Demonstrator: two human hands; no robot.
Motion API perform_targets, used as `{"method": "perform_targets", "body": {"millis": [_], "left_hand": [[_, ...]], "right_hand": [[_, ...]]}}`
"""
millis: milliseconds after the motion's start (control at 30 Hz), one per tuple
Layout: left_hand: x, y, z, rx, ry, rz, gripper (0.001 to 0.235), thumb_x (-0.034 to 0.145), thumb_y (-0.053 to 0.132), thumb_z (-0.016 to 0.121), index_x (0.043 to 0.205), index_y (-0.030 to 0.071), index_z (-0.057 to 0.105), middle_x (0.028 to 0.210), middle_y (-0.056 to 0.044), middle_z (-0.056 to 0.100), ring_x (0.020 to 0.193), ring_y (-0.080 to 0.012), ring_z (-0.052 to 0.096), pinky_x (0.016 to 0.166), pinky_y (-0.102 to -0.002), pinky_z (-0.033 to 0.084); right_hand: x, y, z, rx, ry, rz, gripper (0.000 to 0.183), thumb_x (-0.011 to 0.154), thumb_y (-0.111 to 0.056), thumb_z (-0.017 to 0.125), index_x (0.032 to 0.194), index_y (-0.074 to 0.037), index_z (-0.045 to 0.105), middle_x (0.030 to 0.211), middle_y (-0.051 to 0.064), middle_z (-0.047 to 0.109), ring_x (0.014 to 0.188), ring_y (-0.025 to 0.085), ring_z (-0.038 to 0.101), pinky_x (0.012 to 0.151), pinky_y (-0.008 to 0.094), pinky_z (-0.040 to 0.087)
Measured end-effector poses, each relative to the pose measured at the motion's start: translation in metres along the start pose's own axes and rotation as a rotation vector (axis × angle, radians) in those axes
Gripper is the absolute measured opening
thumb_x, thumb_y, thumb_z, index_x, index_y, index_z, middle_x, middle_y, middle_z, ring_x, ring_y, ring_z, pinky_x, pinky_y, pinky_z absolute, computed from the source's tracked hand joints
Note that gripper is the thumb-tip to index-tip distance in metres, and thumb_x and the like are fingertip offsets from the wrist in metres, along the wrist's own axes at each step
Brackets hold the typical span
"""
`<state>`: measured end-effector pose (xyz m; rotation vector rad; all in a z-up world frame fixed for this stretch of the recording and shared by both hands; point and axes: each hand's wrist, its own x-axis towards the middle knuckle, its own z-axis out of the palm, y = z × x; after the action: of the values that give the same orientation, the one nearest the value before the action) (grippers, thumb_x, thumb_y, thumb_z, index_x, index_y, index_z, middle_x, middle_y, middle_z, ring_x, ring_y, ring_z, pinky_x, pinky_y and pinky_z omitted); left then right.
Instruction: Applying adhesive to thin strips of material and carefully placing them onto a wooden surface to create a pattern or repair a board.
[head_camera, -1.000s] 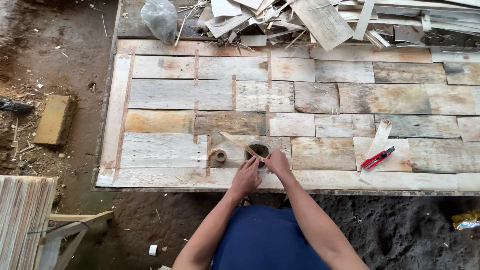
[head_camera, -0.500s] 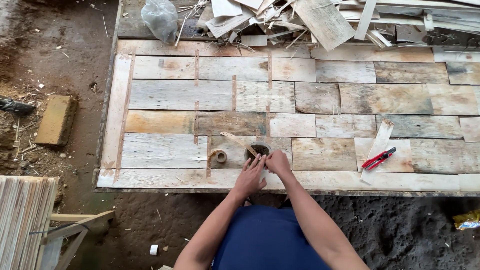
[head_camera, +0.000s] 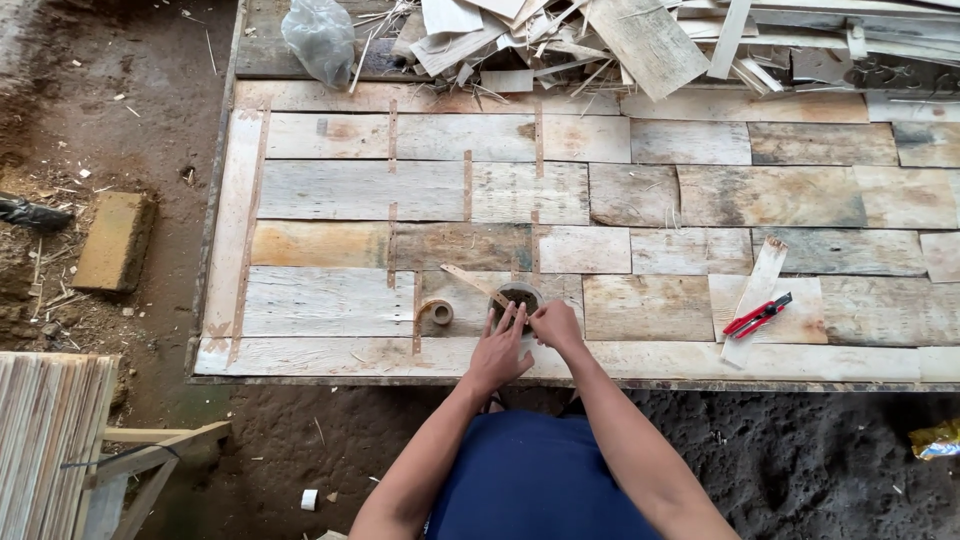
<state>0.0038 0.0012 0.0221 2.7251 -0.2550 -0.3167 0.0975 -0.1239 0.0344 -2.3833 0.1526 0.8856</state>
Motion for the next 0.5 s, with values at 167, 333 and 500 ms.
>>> {"method": "perform_targets", "body": {"millis": [167, 333, 500], "left_hand": [[0.0, 0.003, -0.002, 0.026, 0.014, -0.021, 0.095, 0.081, 0.042, 0.051, 0.162, 0.001, 0.022, 0.158, -0.006, 0.047, 0.158, -0.0225, 0.018, 0.127, -0.053, 0.004], [0.001, 0.004, -0.001, 0.026, 0.015, -0.037, 0.094, 0.082, 0.041, 0.05, 0.161, 0.0, 0.023, 0.159, -0.007, 0.047, 0.157, -0.0249, 0.019, 0.127, -0.055, 0.006], [0.001, 0.004, 0.001, 0.066, 0.051, -0.068, 0.093, 0.081, 0.041, 0.052, 0.161, 0.001, 0.025, 0.155, -0.004, 0.051, 0.158, -0.0235, 0.019, 0.127, -0.056, 0.004]], "right_hand": [[-0.006, 0.0, -0.006, 0.008, 0.005, -0.011, 0.025, 0.08, -0.02, 0.058, 0.069, -0.014, 0.08, 0.044, 0.008, 0.063, 0.042, 0.024, 0.065, 0.056, 0.033, 0.056], [-0.011, 0.005, -0.011, 0.06, 0.002, -0.004, 0.023, 0.079, -0.019, 0.059, 0.077, -0.013, 0.081, 0.046, 0.006, 0.065, 0.041, 0.021, 0.065, 0.057, 0.031, 0.057], [-0.014, 0.012, -0.015, 0.109, -0.008, -0.025, 0.023, 0.076, -0.018, 0.06, 0.08, -0.009, 0.081, 0.047, 0.007, 0.065, 0.039, 0.018, 0.063, 0.05, 0.029, 0.054]]}}
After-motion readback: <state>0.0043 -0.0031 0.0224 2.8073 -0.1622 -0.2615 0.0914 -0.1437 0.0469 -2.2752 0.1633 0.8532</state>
